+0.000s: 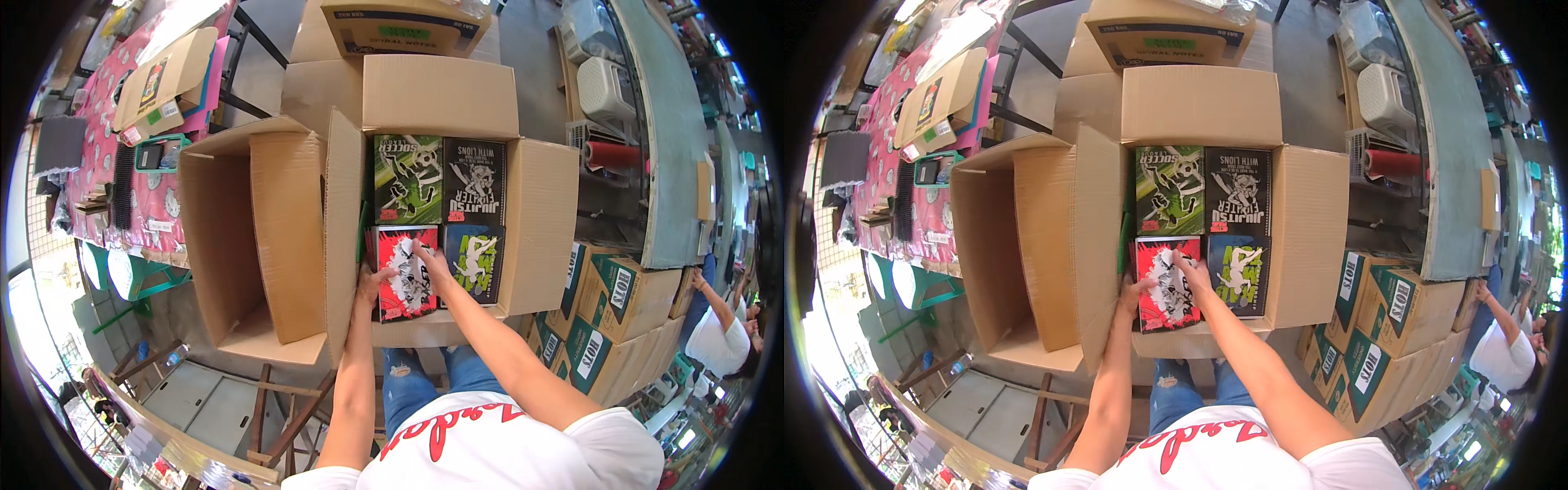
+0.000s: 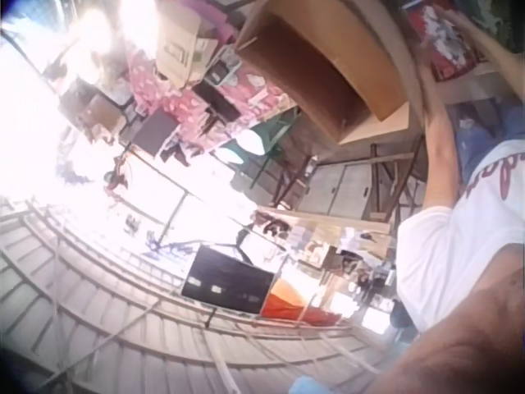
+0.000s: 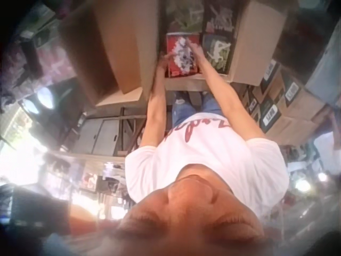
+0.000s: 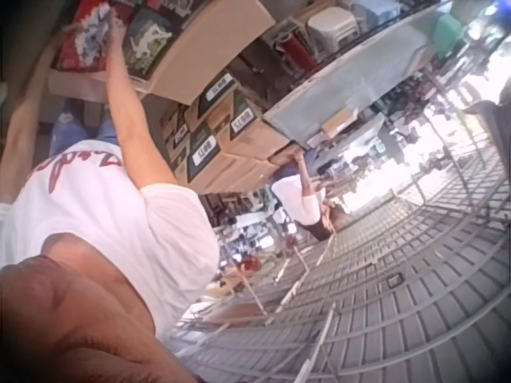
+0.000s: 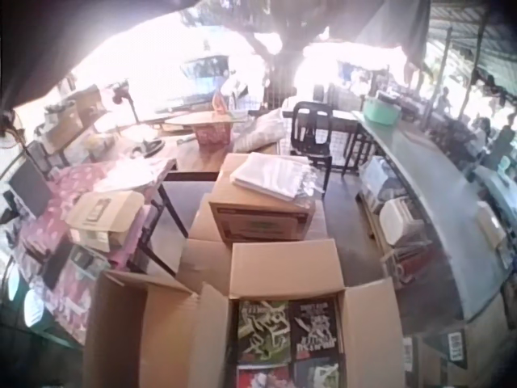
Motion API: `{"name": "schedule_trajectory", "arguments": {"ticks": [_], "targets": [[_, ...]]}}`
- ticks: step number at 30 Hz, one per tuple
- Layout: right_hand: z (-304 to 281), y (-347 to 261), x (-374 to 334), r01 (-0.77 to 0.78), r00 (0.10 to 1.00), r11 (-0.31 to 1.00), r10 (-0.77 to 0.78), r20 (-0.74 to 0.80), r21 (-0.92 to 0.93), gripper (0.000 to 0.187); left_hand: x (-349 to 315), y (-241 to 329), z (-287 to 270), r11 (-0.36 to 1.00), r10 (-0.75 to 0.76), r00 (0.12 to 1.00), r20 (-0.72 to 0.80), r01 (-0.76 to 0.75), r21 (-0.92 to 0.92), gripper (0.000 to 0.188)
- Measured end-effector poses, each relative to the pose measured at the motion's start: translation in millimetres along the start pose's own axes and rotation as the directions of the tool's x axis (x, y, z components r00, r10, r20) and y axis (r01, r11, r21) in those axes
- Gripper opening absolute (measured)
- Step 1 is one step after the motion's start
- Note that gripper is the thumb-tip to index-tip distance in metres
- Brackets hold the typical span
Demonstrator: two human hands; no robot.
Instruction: The person uses shears to cut open cardboard boxes, removes stacks of notebooks, and organizes them by design on a work table before unwrapping a stack of plastic binding coils.
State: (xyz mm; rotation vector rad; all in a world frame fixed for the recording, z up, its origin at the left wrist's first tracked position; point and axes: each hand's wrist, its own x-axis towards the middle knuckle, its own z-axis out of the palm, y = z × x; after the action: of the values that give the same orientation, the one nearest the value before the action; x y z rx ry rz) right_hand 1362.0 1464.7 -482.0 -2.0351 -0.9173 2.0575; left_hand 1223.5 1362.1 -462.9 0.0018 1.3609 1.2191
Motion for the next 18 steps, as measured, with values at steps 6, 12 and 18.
{"name": "schedule_trajectory", "arguments": {"ticks": [6, 12, 18], "targets": [[-10, -32, -95, 0.145, 0.978, 0.984, -0.157, 0.136, 0.1, 0.09, -50, 7, -12, 0.998, 0.0, 1.0, 0.018, 0.002, -0.071, 0.088], [-91, -57, -178, 0.254, 0.888, 0.966, -0.251, 0.385, 0.044, 0.098, -170, 80, -20, 0.944, -0.116, 0.986, 0.12, 0.147, -0.294, 0.074], [-109, -90, -231, -0.032, 0.863, 0.947, -0.135, 0.487, 0.319, 0.12, -192, 66, 12, 0.875, -0.053, 0.929, 0.366, 0.219, -0.431, 0.078]]}}
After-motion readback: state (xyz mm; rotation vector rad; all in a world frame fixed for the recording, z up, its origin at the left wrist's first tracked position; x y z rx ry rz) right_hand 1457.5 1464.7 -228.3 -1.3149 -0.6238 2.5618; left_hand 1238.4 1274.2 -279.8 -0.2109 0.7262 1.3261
